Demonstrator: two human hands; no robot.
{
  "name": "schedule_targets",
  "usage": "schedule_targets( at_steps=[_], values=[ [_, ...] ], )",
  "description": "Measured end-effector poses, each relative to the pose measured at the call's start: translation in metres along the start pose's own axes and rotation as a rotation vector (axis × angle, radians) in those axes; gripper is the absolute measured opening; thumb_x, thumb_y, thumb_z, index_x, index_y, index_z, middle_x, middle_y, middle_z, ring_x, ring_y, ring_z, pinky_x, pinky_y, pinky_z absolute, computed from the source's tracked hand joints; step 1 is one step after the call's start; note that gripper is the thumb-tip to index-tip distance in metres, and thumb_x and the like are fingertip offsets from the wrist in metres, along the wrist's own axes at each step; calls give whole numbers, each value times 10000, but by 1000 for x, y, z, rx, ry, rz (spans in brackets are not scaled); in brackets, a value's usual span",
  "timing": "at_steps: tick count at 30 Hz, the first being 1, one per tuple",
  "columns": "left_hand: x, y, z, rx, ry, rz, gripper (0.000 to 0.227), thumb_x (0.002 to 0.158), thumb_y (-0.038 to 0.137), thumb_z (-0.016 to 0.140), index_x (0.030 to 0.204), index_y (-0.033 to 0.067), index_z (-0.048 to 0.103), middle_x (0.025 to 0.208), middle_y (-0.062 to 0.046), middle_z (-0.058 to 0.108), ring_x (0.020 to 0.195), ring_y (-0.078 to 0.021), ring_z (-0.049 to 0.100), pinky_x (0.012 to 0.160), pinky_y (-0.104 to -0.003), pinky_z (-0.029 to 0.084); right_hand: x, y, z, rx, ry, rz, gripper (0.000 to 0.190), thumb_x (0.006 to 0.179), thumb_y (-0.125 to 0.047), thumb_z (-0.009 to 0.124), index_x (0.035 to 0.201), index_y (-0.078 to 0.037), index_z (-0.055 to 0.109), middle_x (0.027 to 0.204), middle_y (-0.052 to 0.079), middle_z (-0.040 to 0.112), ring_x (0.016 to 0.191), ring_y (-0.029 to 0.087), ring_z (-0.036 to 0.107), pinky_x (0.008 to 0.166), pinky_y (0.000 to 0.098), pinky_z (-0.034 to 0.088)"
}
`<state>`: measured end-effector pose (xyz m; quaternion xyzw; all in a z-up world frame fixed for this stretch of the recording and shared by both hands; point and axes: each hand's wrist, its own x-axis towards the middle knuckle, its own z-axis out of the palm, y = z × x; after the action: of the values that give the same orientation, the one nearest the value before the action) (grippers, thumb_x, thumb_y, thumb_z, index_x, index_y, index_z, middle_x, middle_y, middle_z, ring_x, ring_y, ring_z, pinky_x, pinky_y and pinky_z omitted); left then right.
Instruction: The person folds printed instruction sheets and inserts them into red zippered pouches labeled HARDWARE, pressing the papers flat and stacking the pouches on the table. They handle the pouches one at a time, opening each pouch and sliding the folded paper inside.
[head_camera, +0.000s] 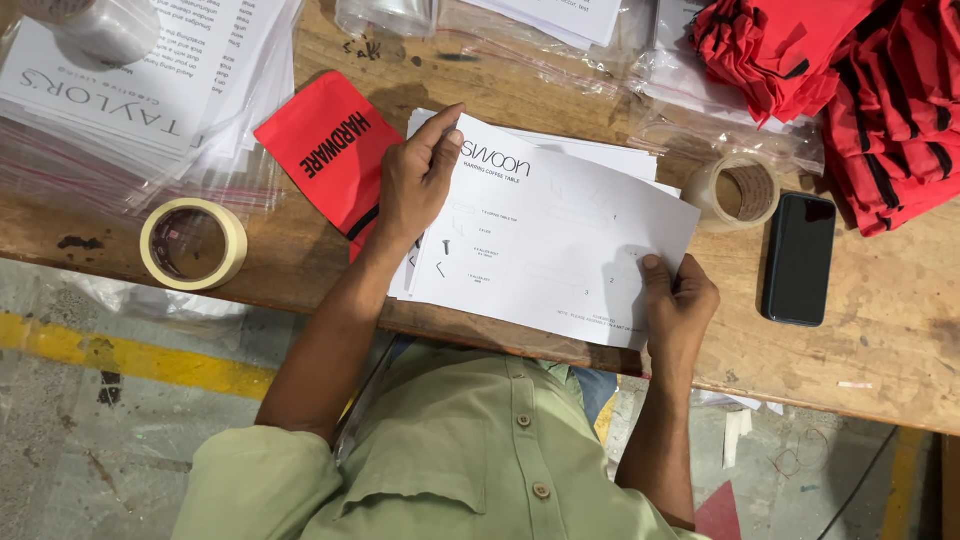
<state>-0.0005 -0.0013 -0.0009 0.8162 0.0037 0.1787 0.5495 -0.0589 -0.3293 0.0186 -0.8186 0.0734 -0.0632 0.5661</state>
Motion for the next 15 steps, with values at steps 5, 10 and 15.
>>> schedule_targets(
  at_steps=[5,10,15],
  values=[
    [0,-2,0,18,0,19,334,1104,216,581,1369,27,655,598,-36,508,534,-50,464,500,-275,375,1,-4,3,-23,10,-2,173,1004,-84,691,1056,79,712,784,1,640,690,47,485,597,219,391],
    [0,-4,0,-1,9,41,343,1117,220,568,1392,28,641,618,-17,546,545,-39,485,504,-268,389,2,1,4,-54,22,6,168,1009,-82,695,1048,79,722,771,10,629,687,54,469,594,228,377],
    [1,-2,0,27,-17,3,355,1103,201,570,1408,30,632,555,-8,494,491,-38,436,464,-273,334,2,0,5,-80,31,22,174,998,-97,702,1056,65,730,762,25,657,671,63,497,590,231,400]
  ],
)
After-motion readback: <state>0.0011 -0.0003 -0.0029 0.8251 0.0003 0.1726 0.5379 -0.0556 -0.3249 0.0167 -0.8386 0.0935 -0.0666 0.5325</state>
